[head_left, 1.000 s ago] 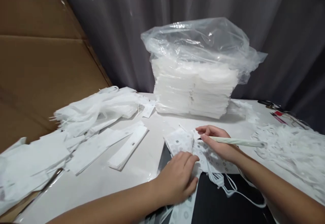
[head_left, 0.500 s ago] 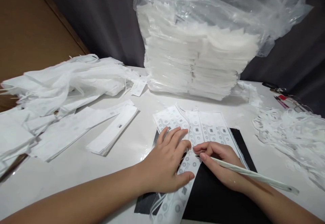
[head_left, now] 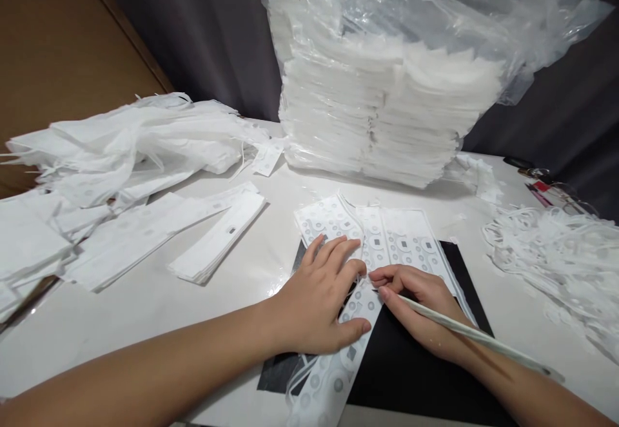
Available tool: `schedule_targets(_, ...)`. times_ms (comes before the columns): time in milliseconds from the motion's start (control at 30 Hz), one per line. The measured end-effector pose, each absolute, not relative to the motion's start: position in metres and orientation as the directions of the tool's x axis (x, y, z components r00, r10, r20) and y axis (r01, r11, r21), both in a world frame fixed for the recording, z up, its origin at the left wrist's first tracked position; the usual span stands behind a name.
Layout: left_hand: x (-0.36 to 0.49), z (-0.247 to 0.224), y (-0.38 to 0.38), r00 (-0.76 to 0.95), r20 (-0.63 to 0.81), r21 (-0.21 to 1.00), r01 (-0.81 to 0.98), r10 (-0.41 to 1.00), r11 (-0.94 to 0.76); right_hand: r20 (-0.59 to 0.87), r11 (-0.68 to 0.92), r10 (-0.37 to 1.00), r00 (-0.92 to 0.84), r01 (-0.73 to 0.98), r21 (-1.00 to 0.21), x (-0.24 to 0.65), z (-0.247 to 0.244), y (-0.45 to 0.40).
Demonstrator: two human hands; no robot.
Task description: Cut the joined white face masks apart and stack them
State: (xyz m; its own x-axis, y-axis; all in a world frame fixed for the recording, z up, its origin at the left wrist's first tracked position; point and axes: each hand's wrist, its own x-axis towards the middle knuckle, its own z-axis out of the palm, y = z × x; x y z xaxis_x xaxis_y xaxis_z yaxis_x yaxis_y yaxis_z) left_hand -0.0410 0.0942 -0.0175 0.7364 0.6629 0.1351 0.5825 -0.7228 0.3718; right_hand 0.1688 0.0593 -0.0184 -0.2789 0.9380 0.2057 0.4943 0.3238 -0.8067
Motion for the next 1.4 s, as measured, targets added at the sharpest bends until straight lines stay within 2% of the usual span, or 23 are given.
schedule_targets(200,-0.041,-0.018,0.094,0.732,0.131,0.383,0.584,0.668,-0.715,0.329,0.456,0.889,-0.318,0.552,-0.698,0.168,-0.019,0.059)
schedule_targets(267,-0.041,-0.017,0.094,0.731,0.122,0.381,0.59,0.671,-0.712,0.402,0.562,0.827,-0.392,0.587,-0.584,0.167,-0.02,0.056)
schedule_targets(400,-0.041,-0.015,0.093,0.736,0.119,0.395,0.581,0.667,-0.712,0.485,0.71,0.681,-0.549,0.656,-0.255,0.164,-0.023,0.049)
schedule_targets(467,-0.041,-0.014,0.094,0.74,0.118,0.404,0.573,0.662,-0.713,0.488,0.709,0.673,-0.556,0.673,-0.21,0.165,-0.024,0.047)
schedule_targets(567,-0.042,-0.013,0.095,0.755,0.109,0.406,0.56,0.647,-0.722,0.483,0.644,0.744,-0.461,0.686,-0.338,0.172,-0.023,0.048)
schedule_targets(733,-0.042,-0.01,0.099,0.768,0.15,0.465,0.502,0.623,-0.73,0.388,0.39,0.908,-0.157,0.655,-0.647,0.181,-0.011,0.049)
schedule_targets(833,-0.038,-0.01,0.099,0.688,0.228,0.556,0.489,0.689,-0.672,0.309,0.302,0.948,-0.073,0.511,-0.805,0.177,-0.005,0.042)
schedule_targets(933,-0.034,-0.011,0.097,0.586,0.25,0.634,0.503,0.771,-0.588,0.211,0.246,0.968,-0.138,0.334,-0.91,0.167,-0.005,0.033)
schedule_targets(1033,-0.032,-0.01,0.097,0.559,0.267,0.607,0.535,0.785,-0.588,0.169,0.247,0.954,-0.248,0.327,-0.912,0.159,-0.008,0.03)
schedule_targets(1200,-0.037,-0.009,0.107,0.58,0.348,0.515,0.538,0.737,-0.667,0.192,0.302,0.941,-0.279,0.436,-0.848,0.156,-0.014,0.033)
schedule_targets(1400,-0.036,-0.013,0.114,0.517,0.351,0.559,0.554,0.781,-0.617,0.215,0.362,0.909,-0.357,0.422,-0.831,0.153,-0.012,0.033)
